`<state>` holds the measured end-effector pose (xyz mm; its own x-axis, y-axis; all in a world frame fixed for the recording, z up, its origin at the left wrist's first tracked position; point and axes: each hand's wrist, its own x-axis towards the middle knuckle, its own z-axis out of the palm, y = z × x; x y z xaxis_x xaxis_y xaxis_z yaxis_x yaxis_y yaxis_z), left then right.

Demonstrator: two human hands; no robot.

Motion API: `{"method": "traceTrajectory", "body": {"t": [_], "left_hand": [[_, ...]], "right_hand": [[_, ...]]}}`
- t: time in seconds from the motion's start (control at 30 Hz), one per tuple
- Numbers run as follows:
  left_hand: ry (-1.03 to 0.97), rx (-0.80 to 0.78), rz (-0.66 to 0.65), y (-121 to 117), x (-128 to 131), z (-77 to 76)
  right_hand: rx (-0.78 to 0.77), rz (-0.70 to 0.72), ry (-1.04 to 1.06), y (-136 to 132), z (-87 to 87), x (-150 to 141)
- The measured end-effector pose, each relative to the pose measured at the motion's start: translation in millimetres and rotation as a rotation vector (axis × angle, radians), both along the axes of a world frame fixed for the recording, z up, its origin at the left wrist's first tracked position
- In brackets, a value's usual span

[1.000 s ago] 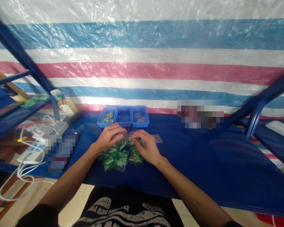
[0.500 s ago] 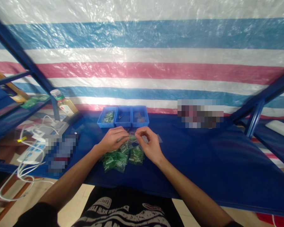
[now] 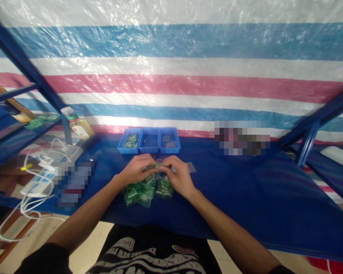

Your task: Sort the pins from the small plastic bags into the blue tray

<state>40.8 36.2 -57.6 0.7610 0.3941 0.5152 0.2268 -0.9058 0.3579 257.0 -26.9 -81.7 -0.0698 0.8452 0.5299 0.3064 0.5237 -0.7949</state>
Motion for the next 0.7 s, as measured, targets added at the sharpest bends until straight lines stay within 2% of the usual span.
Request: {"method": "traceTrajectory", "body": {"t": [0.2, 0.5, 0.7], "left_hand": [[-0.019, -0.035, 0.001, 0.6, -0.8, 1.3], [0.013, -0.027, 0.014, 1.6, -1.1, 0.5], [0.014, -0.048, -0.011, 1.9, -0.3, -0.2]], "right_hand": [[-0.074, 0.028, -0.023, 3.7, -4.1, -1.6], [-0.036, -0.016, 0.002, 2.3, -2.9, -0.6], [-0.076, 0.036, -0.007, 4.0, -5.1, -1.1]]}}
